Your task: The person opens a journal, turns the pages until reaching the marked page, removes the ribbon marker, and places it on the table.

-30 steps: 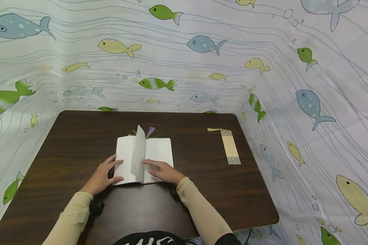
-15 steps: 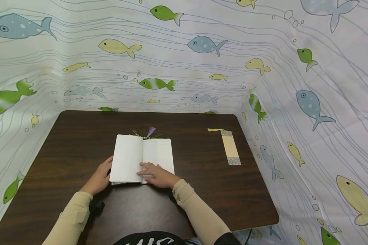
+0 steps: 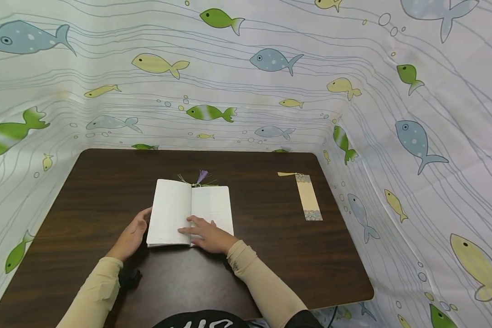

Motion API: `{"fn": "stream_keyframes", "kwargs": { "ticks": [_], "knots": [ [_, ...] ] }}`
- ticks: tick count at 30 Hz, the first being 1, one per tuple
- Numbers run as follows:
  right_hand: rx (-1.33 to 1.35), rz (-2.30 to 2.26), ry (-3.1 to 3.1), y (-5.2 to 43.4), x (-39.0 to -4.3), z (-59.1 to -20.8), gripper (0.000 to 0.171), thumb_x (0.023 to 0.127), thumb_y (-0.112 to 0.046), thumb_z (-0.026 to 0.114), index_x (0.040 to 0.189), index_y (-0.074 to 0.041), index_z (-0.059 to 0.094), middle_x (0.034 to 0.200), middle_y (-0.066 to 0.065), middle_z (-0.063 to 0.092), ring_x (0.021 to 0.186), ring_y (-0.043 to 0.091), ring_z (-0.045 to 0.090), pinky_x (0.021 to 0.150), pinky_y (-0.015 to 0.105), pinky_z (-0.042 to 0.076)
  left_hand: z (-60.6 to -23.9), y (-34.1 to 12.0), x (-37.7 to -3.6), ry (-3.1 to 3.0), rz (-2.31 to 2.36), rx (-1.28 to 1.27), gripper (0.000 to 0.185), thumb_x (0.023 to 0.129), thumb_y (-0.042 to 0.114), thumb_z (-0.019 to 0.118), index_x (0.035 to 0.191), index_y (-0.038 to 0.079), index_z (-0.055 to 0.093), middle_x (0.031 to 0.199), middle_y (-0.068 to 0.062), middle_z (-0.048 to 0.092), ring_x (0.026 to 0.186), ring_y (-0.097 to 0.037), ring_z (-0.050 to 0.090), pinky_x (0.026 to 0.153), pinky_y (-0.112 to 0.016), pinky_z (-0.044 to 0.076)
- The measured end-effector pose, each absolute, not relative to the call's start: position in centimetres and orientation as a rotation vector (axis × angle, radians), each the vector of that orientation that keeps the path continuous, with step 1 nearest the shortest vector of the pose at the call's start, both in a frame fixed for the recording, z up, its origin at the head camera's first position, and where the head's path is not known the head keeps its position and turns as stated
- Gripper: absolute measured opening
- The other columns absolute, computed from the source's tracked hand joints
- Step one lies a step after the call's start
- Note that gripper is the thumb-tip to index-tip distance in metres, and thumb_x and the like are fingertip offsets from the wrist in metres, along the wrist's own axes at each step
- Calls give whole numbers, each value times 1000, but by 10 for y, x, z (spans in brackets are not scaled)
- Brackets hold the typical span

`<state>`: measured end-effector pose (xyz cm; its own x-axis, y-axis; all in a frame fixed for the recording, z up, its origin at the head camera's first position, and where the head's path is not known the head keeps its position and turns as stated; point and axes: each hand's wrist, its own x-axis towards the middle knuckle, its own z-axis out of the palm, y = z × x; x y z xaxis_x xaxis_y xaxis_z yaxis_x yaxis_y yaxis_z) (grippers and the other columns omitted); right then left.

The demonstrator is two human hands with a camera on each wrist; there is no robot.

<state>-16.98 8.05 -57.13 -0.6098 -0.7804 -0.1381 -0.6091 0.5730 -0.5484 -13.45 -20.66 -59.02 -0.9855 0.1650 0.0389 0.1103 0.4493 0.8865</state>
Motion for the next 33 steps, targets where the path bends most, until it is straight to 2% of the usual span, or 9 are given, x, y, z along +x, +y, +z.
{"fn": "stream_keyframes", "kwargs": {
  "ticks": [3, 6, 9, 11, 13, 17, 19, 24, 33],
  "knots": [
    [-1138, -619, 2465, 79, -169, -570, 49, 107, -23, 55, 153, -34, 47, 162, 1, 31, 149, 17, 31, 112, 64, 31, -590, -205, -137, 2667, 1543, 243, 62, 111, 32, 41, 159, -3, 22, 156, -34, 30, 137, -55, 38, 105, -70, 32],
    [-1141, -604, 2473, 79, -168, -569, 49, 107, -24, 55, 154, -34, 46, 162, 2, 31, 148, 17, 32, 112, 64, 32, -592, -203, -139, 2708, 1447, 236, 83, 103, 36, 62, 161, 0, 14, 158, -33, 28, 132, -54, 45, 103, -68, 37],
    [-1143, -583, 2470, 80, -168, -570, 52, 107, -24, 55, 157, -32, 42, 163, 2, 29, 150, 17, 30, 113, 63, 32, -595, -201, -140, 2754, 1368, 268, 98, 95, 34, 74, 163, 4, 10, 162, -30, 20, 139, -53, 36, 108, -68, 32],
    [-1142, -566, 2473, 81, -169, -572, 55, 107, -23, 55, 159, -28, 37, 165, 2, 29, 151, 17, 29, 114, 61, 31, -597, -200, -140, 2797, 1320, 329, 93, 94, 31, 76, 162, 6, 18, 163, -28, 19, 142, -53, 31, 109, -69, 31],
    [-1142, -547, 2491, 83, -171, -574, 59, 106, -23, 57, 160, -23, 35, 165, 4, 30, 151, 19, 28, 116, 56, 32, -598, -200, -140, 2844, 1282, 384, 82, 93, 28, 76, 159, 6, 32, 162, -28, 21, 141, -54, 32, 106, -71, 32],
    [-1138, -469, 2555, 89, -177, -580, 62, 103, -24, 62, 159, -13, 36, 163, 10, 34, 150, 23, 31, 119, 44, 31, -600, -199, -140, 2888, 1227, 439, 66, 93, 27, 76, 150, 8, 50, 161, -26, 23, 134, -54, 40, 102, -74, 34],
    [-1130, -405, 2595, 94, -181, -583, 64, 102, -26, 65, 157, -10, 38, 162, 11, 35, 150, 25, 31, 120, 41, 30, -601, -199, -140, 2897, 1202, 437, 68, 90, 28, 78, 150, 9, 51, 161, -25, 24, 133, -54, 40, 100, -74, 36],
    [-1066, -275, 2689, 110, -191, -588, 72, 96, -34, 72, 156, -9, 41, 164, 10, 33, 152, 27, 28, 121, 41, 27, -601, -201, -140, 2895, 1158, 438, 80, 82, 29, 84, 152, 12, 49, 162, -24, 22, 135, -53, 34, 98, -70, 41],
    [-884, -293, 2659, 141, -203, -589, 101, 79, -45, 85, 161, -15, 32, 169, 1, 19, 155, 20, 16, 117, 57, 30, -603, -204, -140, 2881, 1130, 423, 82, 82, 33, 84, 152, 12, 48, 163, -24, 22, 139, -54, 30, 99, -71, 39]
  ]
}}
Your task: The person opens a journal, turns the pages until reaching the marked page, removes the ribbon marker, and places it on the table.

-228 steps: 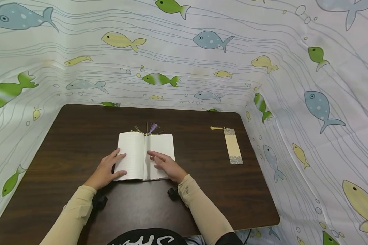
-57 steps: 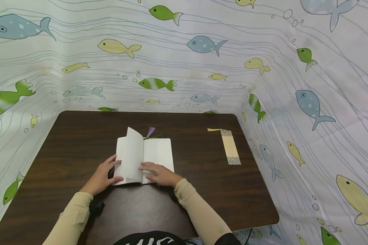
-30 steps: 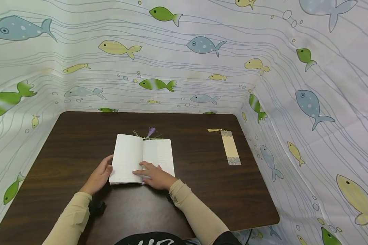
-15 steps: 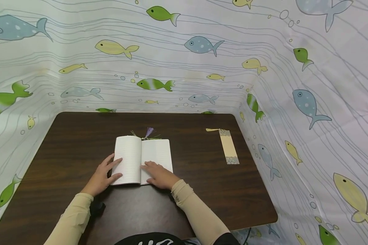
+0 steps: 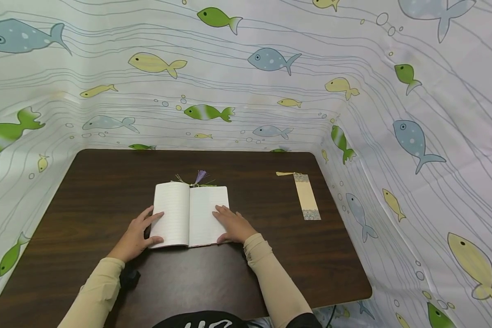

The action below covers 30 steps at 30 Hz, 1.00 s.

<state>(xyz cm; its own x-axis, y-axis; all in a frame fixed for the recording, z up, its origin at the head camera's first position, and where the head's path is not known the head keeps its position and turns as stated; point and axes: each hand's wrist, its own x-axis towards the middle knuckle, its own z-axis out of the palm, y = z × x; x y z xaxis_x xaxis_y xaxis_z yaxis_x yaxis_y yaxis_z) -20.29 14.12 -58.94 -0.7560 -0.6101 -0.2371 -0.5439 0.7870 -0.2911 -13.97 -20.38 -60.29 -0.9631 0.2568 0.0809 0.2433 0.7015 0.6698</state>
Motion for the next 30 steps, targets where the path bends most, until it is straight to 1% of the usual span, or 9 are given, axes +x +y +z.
{"fn": "stream_keyframes", "kwargs": {
  "ticks": [2, 5, 9, 14, 18, 23, 26, 30],
  "knots": [
    [-869, -304, 2639, 147, -203, -587, 103, 79, -45, 85, 161, -15, 31, 169, 1, 19, 155, 21, 16, 117, 59, 29, -603, -204, -140, 2876, 1124, 418, 82, 82, 32, 84, 152, 12, 48, 163, -24, 22, 139, -54, 29, 100, -72, 38],
    [-838, -358, 2609, 154, -203, -583, 103, 79, -40, 86, 162, -15, 29, 169, 1, 20, 155, 22, 16, 118, 59, 26, -601, -204, -141, 2874, 1115, 419, 82, 81, 33, 85, 152, 11, 48, 163, -25, 23, 138, -55, 29, 100, -72, 38],
    [-817, -437, 2583, 160, -203, -578, 105, 78, -32, 88, 162, -14, 28, 169, 1, 20, 155, 21, 17, 120, 55, 23, -599, -204, -140, 2875, 1107, 428, 85, 78, 33, 86, 151, 11, 49, 162, -25, 24, 137, -55, 30, 99, -72, 38],
    [-842, -452, 2587, 163, -203, -579, 103, 78, -30, 88, 161, -12, 29, 168, 2, 22, 155, 22, 19, 120, 52, 25, -598, -204, -139, 2873, 1100, 433, 88, 76, 32, 88, 151, 10, 48, 162, -26, 23, 138, -55, 30, 99, -71, 39],
    [-839, -491, 2590, 163, -202, -579, 100, 78, -28, 87, 160, -11, 32, 168, 2, 24, 154, 23, 21, 120, 50, 26, -598, -204, -139, 2876, 1096, 440, 89, 75, 33, 88, 151, 10, 49, 162, -26, 24, 137, -55, 30, 98, -71, 40],
    [-840, -501, 2595, 164, -202, -580, 94, 82, -27, 85, 160, -12, 34, 168, 0, 24, 154, 21, 20, 121, 47, 25, -599, -205, -141, 2875, 1093, 441, 92, 72, 32, 89, 151, 9, 48, 162, -25, 24, 137, -55, 30, 99, -70, 40],
    [-852, -501, 2607, 164, -202, -581, 89, 85, -27, 83, 159, -12, 35, 167, 0, 26, 154, 21, 22, 121, 48, 25, -598, -205, -141, 2870, 1089, 442, 94, 71, 35, 88, 152, 9, 47, 162, -25, 24, 137, -55, 30, 99, -70, 39],
    [-869, -522, 2627, 164, -201, -582, 84, 86, -27, 82, 157, -11, 39, 166, 0, 29, 153, 22, 25, 120, 44, 28, -599, -205, -141, 2871, 1086, 454, 96, 69, 39, 88, 151, 9, 47, 162, -25, 24, 137, -56, 31, 98, -70, 40]
  ]
}}
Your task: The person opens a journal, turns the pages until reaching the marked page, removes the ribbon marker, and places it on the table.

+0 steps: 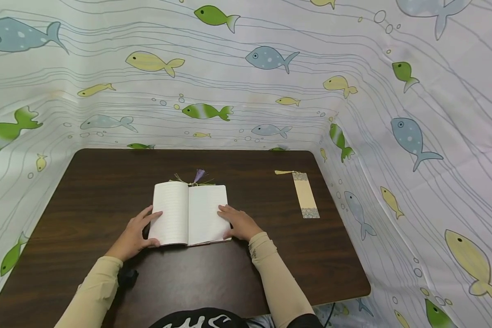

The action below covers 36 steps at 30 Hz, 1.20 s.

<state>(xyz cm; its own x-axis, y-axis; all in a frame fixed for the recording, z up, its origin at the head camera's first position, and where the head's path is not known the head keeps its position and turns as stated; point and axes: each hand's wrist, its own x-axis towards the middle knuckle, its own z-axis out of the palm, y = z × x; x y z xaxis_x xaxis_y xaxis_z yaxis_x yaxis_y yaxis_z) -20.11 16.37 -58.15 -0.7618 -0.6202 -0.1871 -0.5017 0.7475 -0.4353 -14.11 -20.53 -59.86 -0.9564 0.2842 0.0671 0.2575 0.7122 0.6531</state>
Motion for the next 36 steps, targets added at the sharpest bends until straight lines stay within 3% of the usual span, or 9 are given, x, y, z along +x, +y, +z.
{"fn": "stream_keyframes", "kwargs": {
  "ticks": [12, 19, 23, 31, 36],
  "knots": [
    [-847, -530, 2704, 160, -200, -587, 69, 90, -30, 77, 151, -10, 50, 162, 0, 37, 150, 19, 32, 119, 38, 30, -602, -205, -140, 2871, 1081, 446, 99, 69, 44, 88, 152, 9, 47, 162, -25, 24, 136, -56, 31, 97, -71, 40],
    [-839, -612, 2756, 157, -198, -587, 52, 91, -27, 78, 137, -9, 64, 156, 8, 46, 143, 24, 43, 114, 38, 38, -600, -205, -141, 2871, 1077, 444, 99, 69, 44, 89, 152, 9, 46, 162, -26, 24, 137, -56, 31, 96, -72, 40],
    [-800, -668, 2801, 156, -197, -587, 45, 88, -29, 81, 128, -14, 68, 146, 12, 45, 130, 27, 49, 104, 37, 47, -600, -206, -140, 2867, 1078, 439, 99, 69, 42, 89, 152, 9, 46, 162, -26, 24, 137, -56, 30, 97, -72, 39],
    [-806, -739, 2869, 155, -196, -589, 57, 82, -29, 85, 133, -19, 64, 129, 11, 37, 120, 28, 36, 88, 33, 50, -601, -205, -140, 2863, 1088, 434, 99, 69, 44, 89, 152, 9, 46, 162, -26, 24, 137, -56, 31, 97, -73, 38],
    [-766, -792, 2809, 156, -197, -586, 69, 80, -25, 87, 142, -19, 58, 131, 13, 40, 120, 28, 39, 93, 37, 50, -601, -205, -140, 2861, 1097, 433, 99, 70, 44, 89, 153, 9, 46, 162, -26, 24, 136, -56, 30, 97, -74, 37]
  ]
}}
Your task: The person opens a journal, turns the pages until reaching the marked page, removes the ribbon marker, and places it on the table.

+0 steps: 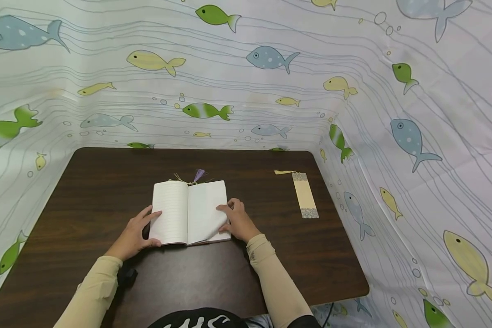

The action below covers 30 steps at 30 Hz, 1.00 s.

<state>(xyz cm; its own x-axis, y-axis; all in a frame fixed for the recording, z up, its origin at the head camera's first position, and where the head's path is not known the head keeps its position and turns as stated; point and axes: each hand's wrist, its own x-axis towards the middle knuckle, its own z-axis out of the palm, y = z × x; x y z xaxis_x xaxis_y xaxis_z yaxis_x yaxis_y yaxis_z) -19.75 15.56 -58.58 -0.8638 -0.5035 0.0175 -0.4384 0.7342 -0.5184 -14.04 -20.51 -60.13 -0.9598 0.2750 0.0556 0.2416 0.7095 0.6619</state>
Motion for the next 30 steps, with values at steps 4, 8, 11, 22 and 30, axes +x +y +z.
{"fn": "stream_keyframes", "kwargs": {
  "ticks": [4, 8, 11, 22, 30],
  "knots": [
    [-769, -794, 2690, 156, -201, -584, 74, 82, -24, 86, 147, -13, 53, 137, 12, 51, 125, 26, 49, 103, 39, 47, -601, -206, -141, 2867, 1094, 434, 99, 71, 42, 90, 153, 9, 45, 162, -25, 24, 136, -57, 31, 98, -75, 35],
    [-766, -831, 2588, 157, -204, -581, 79, 83, -25, 85, 150, -5, 48, 147, 15, 52, 136, 29, 49, 112, 44, 41, -601, -206, -142, 2866, 1085, 436, 99, 70, 41, 90, 153, 9, 45, 162, -26, 24, 135, -57, 31, 98, -76, 34],
    [-728, -835, 2548, 158, -204, -578, 80, 84, -25, 83, 152, -4, 45, 153, 18, 45, 143, 34, 42, 115, 47, 36, -601, -205, -142, 2859, 1084, 436, 99, 71, 42, 90, 153, 9, 45, 161, -26, 25, 135, -57, 31, 98, -76, 35],
    [-748, -853, 2597, 159, -202, -576, 54, 99, -15, 67, 149, -4, 51, 151, 17, 50, 143, 36, 43, 115, 48, 35, -602, -205, -143, 2853, 1078, 432, 99, 70, 45, 89, 152, 9, 45, 161, -27, 26, 134, -58, 32, 97, -76, 36],
    [-734, -898, 2619, 158, -200, -575, 50, 99, -10, 66, 147, -2, 53, 149, 18, 52, 140, 37, 46, 114, 49, 37, -602, -205, -143, 2845, 1084, 430, 100, 70, 47, 88, 153, 10, 45, 161, -27, 25, 135, -58, 31, 97, -77, 34]
  ]
}}
